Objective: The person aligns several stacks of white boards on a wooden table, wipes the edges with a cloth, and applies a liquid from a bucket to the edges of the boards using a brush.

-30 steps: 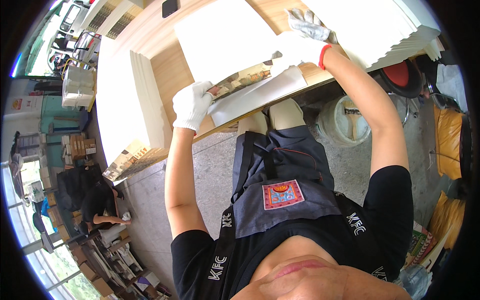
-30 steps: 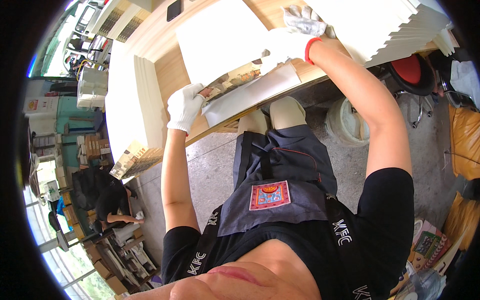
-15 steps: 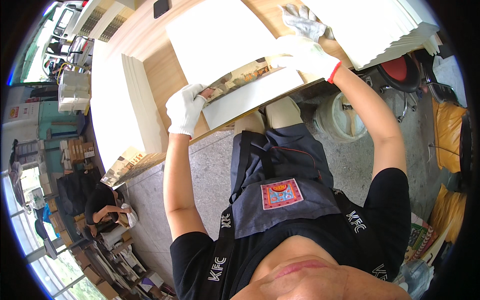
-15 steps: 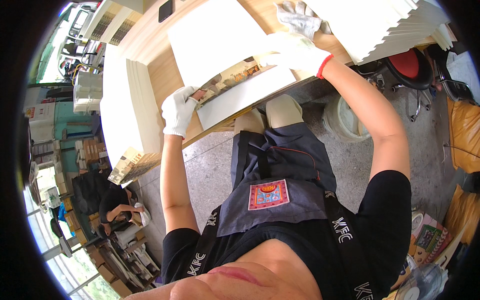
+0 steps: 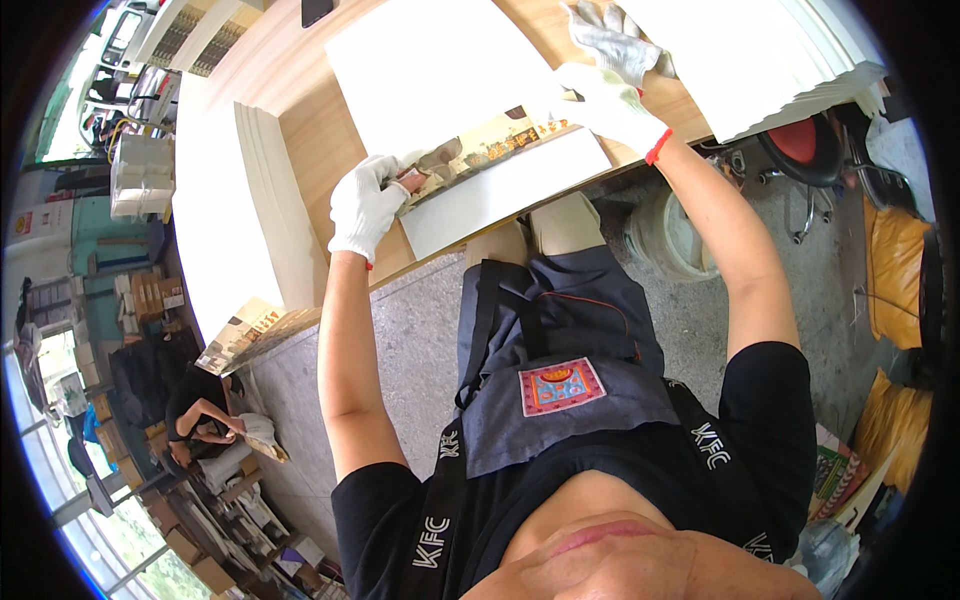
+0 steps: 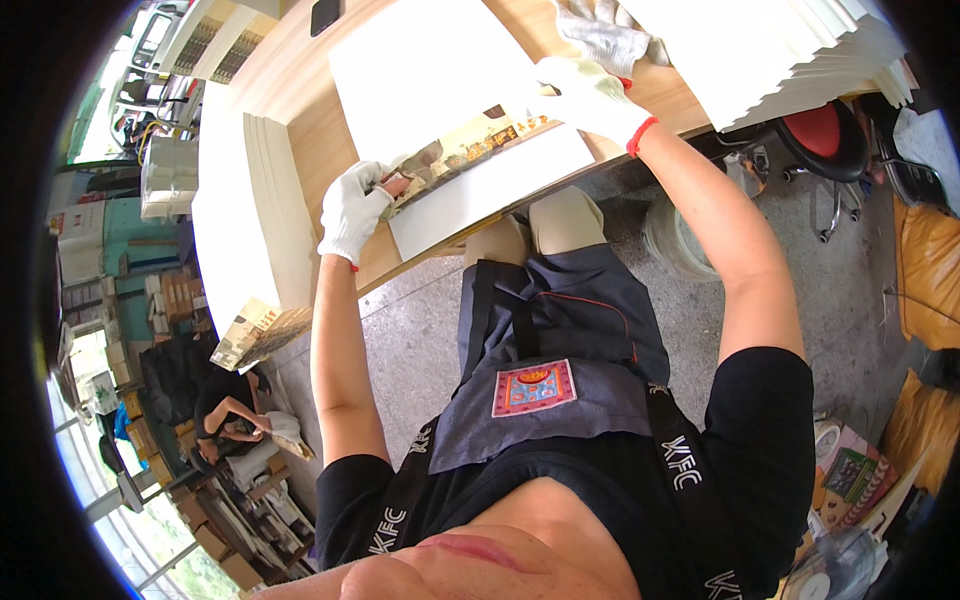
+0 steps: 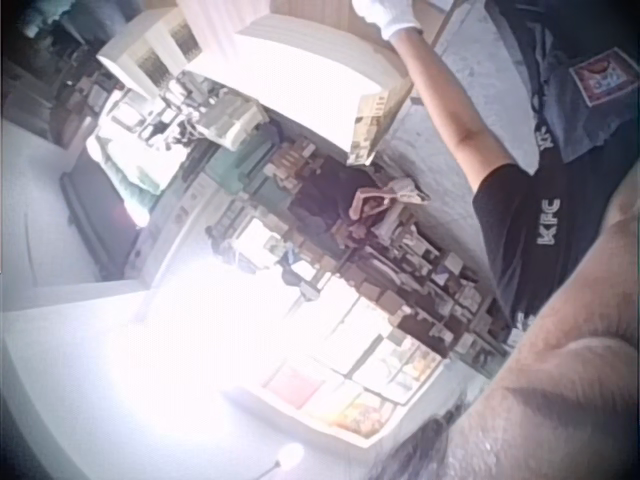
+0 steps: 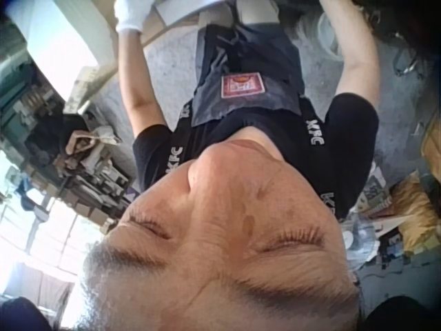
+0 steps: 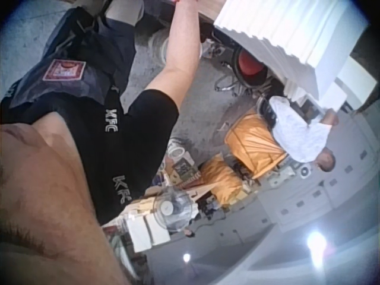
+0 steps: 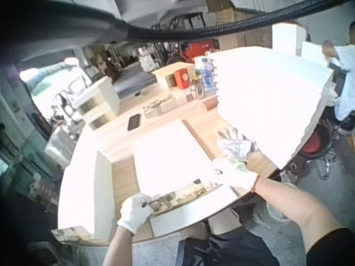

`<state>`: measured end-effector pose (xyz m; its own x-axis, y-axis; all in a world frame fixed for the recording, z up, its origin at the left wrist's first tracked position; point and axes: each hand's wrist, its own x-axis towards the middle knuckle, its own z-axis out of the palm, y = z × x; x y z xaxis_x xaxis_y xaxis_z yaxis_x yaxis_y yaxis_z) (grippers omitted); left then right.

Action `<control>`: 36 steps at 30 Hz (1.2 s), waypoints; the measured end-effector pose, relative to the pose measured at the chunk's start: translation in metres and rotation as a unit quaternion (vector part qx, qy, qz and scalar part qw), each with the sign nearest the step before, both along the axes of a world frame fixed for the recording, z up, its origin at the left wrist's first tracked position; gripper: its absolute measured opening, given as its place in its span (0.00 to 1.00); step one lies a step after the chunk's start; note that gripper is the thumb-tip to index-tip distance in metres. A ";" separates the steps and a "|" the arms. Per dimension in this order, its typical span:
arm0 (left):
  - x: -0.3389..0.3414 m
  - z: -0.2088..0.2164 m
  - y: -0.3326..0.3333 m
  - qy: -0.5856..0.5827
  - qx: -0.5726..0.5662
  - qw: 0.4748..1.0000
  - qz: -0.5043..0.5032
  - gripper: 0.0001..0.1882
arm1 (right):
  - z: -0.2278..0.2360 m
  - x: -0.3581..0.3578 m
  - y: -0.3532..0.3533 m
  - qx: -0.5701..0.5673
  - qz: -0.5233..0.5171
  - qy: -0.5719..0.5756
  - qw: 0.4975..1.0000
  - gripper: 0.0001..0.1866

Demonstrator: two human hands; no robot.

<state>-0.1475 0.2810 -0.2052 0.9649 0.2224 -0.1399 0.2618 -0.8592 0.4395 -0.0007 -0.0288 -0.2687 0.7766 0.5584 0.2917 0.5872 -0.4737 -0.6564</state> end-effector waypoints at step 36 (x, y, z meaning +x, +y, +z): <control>0.148 -0.033 -0.027 0.258 0.265 0.813 -0.450 0.51 | 0.038 0.042 -0.038 -0.446 -0.144 -0.315 0.825 0.27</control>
<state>0.0003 0.2535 -0.2387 0.6142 -0.3794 -0.6920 -0.5449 -0.8382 -0.0241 0.0408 -0.0664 -0.2310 0.7664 0.5871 0.2607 0.4567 -0.7834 0.4216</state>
